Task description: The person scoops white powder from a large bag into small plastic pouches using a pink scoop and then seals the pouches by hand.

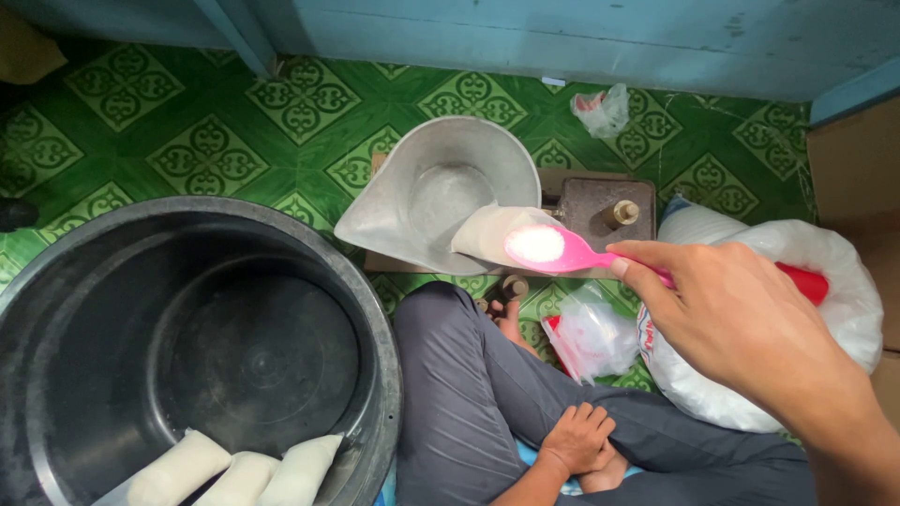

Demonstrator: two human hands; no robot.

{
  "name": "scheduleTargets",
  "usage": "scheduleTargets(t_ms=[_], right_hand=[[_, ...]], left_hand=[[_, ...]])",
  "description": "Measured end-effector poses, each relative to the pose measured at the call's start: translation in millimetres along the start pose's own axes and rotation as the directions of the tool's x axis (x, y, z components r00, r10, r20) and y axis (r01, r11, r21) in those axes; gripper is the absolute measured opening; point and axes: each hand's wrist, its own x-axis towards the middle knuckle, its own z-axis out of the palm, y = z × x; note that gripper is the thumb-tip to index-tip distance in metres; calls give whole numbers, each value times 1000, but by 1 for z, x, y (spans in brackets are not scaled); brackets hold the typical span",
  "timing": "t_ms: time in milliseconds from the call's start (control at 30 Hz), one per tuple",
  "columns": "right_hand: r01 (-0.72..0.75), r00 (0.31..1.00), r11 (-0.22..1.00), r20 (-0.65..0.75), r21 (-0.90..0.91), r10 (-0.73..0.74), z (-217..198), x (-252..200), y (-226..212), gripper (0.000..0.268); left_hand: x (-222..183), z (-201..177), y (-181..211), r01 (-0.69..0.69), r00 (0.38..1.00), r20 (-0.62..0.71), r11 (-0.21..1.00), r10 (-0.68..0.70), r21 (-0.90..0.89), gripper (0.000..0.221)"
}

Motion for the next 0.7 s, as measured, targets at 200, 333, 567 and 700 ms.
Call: scheduleTargets(t_ms=[200, 333, 567, 700], right_hand=[[59, 998, 997, -36, -54, -61, 7, 6, 3, 40], [60, 998, 997, -27, -57, -62, 5, 6, 0, 40], [63, 998, 995, -13, -75, -64, 5, 6, -3, 40], [61, 998, 995, -5, -74, -62, 3, 6, -3, 40]], left_hand=[[4, -14, 4, -10, 998, -66, 1000, 11, 16, 19], [4, -11, 3, -7, 999, -40, 1000, 8, 12, 19], [2, -7, 1, -10, 999, -31, 1000, 10, 20, 21], [1, -3, 1, -7, 1000, -17, 1000, 7, 5, 19]])
